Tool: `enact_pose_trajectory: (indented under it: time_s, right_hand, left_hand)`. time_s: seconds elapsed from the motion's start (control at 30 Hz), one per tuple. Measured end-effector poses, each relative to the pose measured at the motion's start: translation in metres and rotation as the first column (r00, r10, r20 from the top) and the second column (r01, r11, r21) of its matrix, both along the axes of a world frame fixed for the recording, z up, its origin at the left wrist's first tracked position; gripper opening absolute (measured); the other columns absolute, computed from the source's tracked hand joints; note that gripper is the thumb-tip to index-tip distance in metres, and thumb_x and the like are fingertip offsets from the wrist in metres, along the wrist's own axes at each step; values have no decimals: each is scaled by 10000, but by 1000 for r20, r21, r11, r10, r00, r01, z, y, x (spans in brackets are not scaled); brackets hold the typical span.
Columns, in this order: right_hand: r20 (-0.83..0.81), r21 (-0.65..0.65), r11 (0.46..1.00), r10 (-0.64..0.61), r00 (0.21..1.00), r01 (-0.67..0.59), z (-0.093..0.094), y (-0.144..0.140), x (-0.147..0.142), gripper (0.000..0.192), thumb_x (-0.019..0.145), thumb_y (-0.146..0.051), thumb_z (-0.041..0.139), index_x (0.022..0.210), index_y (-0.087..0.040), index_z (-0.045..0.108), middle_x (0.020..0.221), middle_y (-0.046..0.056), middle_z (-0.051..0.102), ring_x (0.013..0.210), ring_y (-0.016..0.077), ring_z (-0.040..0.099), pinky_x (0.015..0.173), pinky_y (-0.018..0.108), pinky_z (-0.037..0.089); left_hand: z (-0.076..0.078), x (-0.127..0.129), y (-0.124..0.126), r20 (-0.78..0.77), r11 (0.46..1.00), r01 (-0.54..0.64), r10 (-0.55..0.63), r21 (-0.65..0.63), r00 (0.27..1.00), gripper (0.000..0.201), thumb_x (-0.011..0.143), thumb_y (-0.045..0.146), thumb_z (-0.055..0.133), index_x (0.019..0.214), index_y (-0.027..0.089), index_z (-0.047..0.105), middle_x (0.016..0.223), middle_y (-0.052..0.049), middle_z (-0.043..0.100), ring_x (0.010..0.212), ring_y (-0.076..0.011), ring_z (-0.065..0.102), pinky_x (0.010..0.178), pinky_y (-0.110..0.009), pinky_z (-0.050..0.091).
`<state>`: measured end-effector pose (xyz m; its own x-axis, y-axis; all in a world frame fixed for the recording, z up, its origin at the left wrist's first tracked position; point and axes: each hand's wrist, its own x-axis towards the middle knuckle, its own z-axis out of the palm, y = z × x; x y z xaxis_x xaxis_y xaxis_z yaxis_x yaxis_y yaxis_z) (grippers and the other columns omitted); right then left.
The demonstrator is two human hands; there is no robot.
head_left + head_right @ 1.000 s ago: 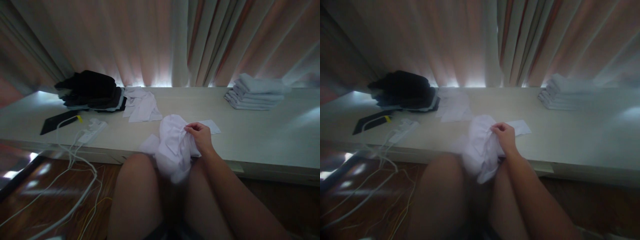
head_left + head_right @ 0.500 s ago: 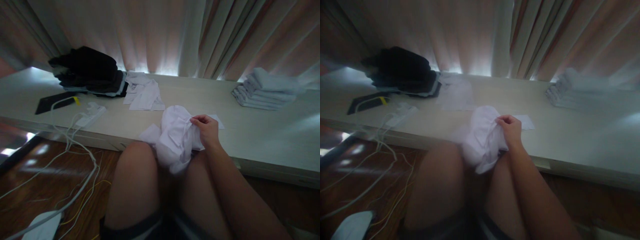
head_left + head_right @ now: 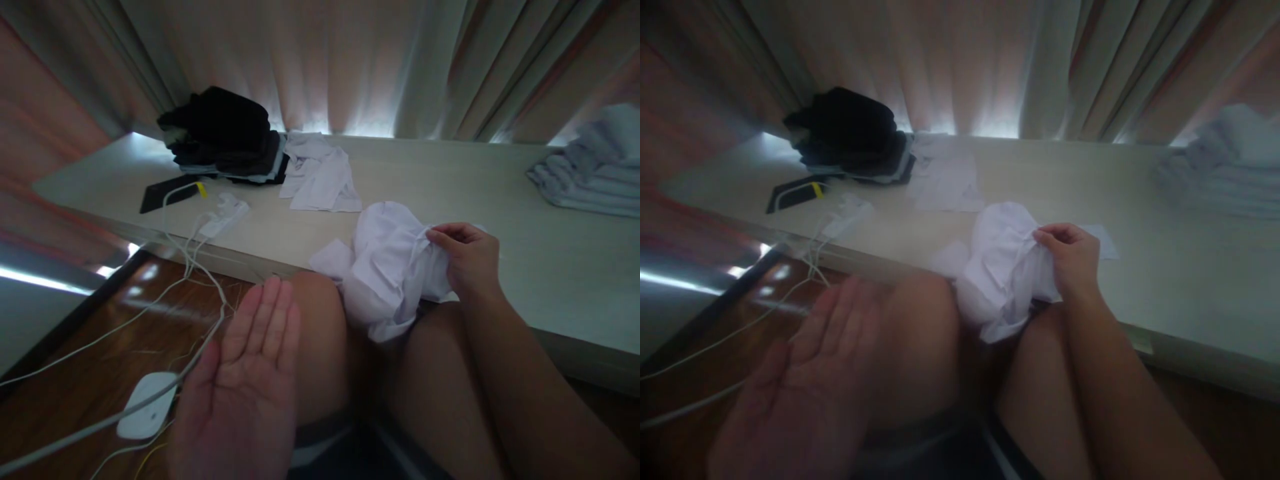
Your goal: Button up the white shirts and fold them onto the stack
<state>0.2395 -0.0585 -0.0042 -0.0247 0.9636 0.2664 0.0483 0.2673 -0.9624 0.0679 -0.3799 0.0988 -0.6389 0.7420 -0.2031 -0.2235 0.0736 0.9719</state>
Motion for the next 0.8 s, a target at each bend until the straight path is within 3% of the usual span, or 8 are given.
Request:
enact_pose_trajectory:
  time_s: [0.1, 0.23, 0.4, 0.57, 0.67, 0.8]
  right_hand:
    - [14, 2, 1000, 0, 1000, 0, 0, 0, 0, 224, 623, -334, 885, 777, -228, 761, 734, 24, 711, 615, 172, 616, 569, 316, 464]
    - [14, -9, 1000, -14, 1000, 14, 0, 0, 2, 228, 615, -315, 890, 781, -220, 766, 731, 25, 711, 604, 157, 609, 566, 307, 450]
    - [45, -54, 998, -14, 999, 17, -1, 3, 9, 211, 625, -295, 887, 782, -222, 766, 754, 70, 729, 612, 167, 615, 565, 331, 446]
    - [79, -47, 998, -41, 996, 45, -2, 2, 11, 209, 626, -312, 884, 787, -244, 769, 747, 47, 721, 608, 177, 613, 541, 310, 456]
    - [54, -60, 998, -28, 998, 31, 0, 1, 10, 235, 614, -308, 892, 797, -220, 775, 730, 37, 712, 599, 156, 598, 539, 286, 442]
    - [35, -58, 998, -20, 999, 22, 3, -2, 9, 263, 598, -301, 901, 805, -196, 777, 722, 27, 707, 596, 133, 590, 545, 261, 422]
  left_hand:
    - [5, 3, 17, -34, 996, -61, 63, 64, 997, 706, 755, 545, 472, 1444, 617, 338, 1437, 271, 483, 1490, -225, 310, 1137, -474, 446]
    - [9, 7, 15, -35, 996, -59, 62, 67, 997, 617, 889, 621, 250, 1484, 522, 378, 1466, 186, 498, 1453, -220, 386, 1134, -466, 453]
    - [6, 4, 14, 271, 976, -106, 51, 192, 961, 581, 949, 577, 228, 1462, 452, 470, 1503, 124, 490, 1483, -202, 328, 1210, -417, 351]
    - [9, 6, 22, 620, 894, -259, -26, 365, 784, 607, 993, 480, 237, 1555, 283, 355, 1530, -5, 487, 1508, -208, 265, 1261, -405, 182]
    - [14, 9, 23, 670, 877, -291, -47, 382, 741, 576, 1010, 438, 223, 1561, 309, 331, 1553, 5, 454, 1525, -195, 203, 1265, -412, 145]
    - [14, 10, 25, 648, 892, -290, -5, 347, 761, 554, 981, 363, 302, 1519, 299, 417, 1514, -21, 506, 1518, -239, 223, 1260, -465, 167]
